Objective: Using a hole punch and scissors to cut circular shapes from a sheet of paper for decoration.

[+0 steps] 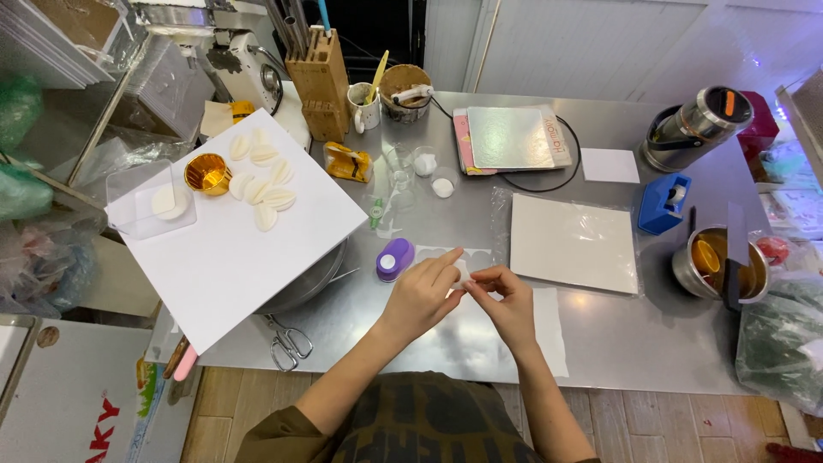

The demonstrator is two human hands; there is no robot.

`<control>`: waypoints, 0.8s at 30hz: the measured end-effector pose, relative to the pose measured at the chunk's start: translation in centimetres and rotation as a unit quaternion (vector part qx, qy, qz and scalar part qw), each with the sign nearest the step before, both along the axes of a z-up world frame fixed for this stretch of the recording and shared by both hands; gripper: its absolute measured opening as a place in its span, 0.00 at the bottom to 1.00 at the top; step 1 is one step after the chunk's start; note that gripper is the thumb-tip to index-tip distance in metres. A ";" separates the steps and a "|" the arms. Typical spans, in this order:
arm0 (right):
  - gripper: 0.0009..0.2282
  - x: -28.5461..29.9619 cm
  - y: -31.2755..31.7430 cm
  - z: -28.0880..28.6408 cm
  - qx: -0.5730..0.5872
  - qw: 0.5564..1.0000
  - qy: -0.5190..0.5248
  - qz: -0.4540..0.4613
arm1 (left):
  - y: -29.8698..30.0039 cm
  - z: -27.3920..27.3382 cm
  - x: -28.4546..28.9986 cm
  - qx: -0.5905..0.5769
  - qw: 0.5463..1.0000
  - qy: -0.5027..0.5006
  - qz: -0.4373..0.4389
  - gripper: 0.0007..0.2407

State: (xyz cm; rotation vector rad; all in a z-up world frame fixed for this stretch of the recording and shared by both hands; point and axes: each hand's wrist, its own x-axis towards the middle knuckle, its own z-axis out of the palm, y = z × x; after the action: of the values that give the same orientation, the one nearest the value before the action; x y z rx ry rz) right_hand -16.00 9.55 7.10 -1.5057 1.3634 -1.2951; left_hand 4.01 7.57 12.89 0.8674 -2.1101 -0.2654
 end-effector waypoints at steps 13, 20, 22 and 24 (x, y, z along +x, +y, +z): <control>0.34 -3.3 -2.5 -5.7 0.260 0.814 -0.424 0.300 | -0.2 2.3 0.1 0.088 0.981 0.068 -0.158 0.22; 0.35 -3.3 -2.8 -6.3 0.263 0.815 -0.428 0.290 | -0.4 2.6 0.1 0.073 0.984 0.050 -0.155 0.11; 0.33 -3.4 -2.9 -6.6 0.253 0.810 -0.432 0.305 | -0.3 2.8 0.1 0.020 0.989 0.042 -0.141 0.11; 0.33 -3.2 -2.9 -6.1 0.260 0.811 -0.432 0.296 | -0.2 3.1 0.1 -0.019 0.991 0.038 -0.126 0.11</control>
State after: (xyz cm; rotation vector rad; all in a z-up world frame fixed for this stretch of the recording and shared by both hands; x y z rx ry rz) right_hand -19.17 6.67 1.03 -0.6798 0.4941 -0.8860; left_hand 4.10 7.38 15.95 0.5586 -2.1462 -0.3819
